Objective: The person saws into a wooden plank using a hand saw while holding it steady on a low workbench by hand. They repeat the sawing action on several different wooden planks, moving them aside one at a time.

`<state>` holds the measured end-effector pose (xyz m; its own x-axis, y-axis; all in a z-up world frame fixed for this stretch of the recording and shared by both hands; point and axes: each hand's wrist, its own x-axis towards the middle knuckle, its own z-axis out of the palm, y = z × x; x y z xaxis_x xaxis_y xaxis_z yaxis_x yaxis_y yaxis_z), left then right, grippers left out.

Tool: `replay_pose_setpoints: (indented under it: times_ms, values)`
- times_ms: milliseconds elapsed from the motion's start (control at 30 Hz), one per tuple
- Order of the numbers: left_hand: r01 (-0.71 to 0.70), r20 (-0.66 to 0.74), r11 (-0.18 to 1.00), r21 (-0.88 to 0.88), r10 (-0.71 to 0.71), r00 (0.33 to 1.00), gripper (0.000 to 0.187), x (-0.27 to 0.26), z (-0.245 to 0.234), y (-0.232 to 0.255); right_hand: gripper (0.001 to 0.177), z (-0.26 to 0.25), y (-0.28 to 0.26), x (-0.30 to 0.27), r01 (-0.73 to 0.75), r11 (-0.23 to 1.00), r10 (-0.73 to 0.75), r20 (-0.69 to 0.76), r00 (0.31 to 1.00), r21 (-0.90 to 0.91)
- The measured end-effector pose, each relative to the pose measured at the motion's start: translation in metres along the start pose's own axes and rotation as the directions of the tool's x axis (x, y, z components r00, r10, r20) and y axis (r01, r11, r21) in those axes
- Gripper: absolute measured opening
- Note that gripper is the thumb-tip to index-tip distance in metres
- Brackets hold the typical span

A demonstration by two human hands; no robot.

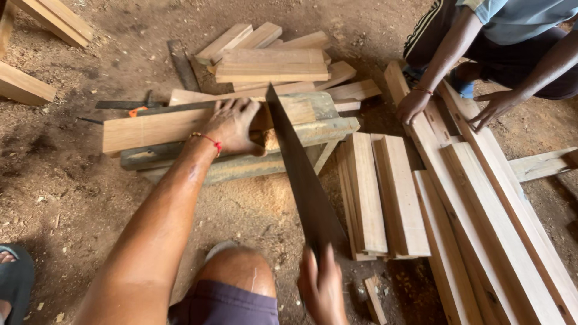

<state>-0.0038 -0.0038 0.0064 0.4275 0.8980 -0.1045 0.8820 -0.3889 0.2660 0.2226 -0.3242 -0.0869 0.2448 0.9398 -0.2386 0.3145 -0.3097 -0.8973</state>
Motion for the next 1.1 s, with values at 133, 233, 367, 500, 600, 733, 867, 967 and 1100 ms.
replay_pose_setpoints:
  times_ms: [133,233,367,500,600,733,867,967,1100]
  values:
    - [-0.037,-0.040,0.999,-0.001,0.037,0.998,0.130,0.001,0.004,0.001,0.022,0.001,0.049,-0.039,0.290,0.511,-0.801,-0.326,0.501,-0.810]
    - [-0.011,0.004,1.000,0.001,0.011,1.000,0.129,0.007,0.009,-0.003,0.036,-0.014,0.023,-0.021,0.047,0.986,-0.084,-0.234,0.969,-0.158]
    - [-0.016,-0.018,0.998,0.059,0.017,1.000,0.143,0.013,0.014,-0.009,0.050,0.011,-0.066,0.065,0.129,0.990,-0.127,0.042,0.991,-0.058]
    - [0.000,-0.013,0.997,0.073,0.001,1.000,0.142,0.009,0.011,-0.005,0.053,0.030,-0.108,0.092,0.153,0.987,-0.155,0.040,0.987,0.050]
    - [0.005,0.005,1.000,0.028,-0.005,1.000,0.137,0.005,0.005,0.000,0.048,0.019,-0.072,0.055,0.111,0.994,-0.111,0.045,0.993,0.008]
    - [-0.006,-0.026,1.000,0.005,0.006,1.000,0.129,-0.004,0.002,0.002,0.038,-0.002,-0.007,-0.034,-0.019,0.992,0.027,-0.057,0.998,0.125]
    - [-0.046,-0.032,0.999,-0.001,0.046,0.998,0.138,0.002,0.003,0.000,0.034,0.000,0.048,-0.050,-0.083,0.960,0.125,-0.143,0.982,0.266]
    - [-0.063,-0.065,0.997,-0.040,0.061,0.996,0.128,0.004,0.007,-0.008,0.034,0.005,0.100,-0.046,-0.074,0.865,0.217,-0.235,0.947,0.497]
    - [-0.018,-0.073,0.994,-0.103,0.011,0.997,0.090,0.016,0.007,-0.013,0.038,0.005,0.163,-0.047,0.021,0.709,0.309,-0.336,0.890,0.705]
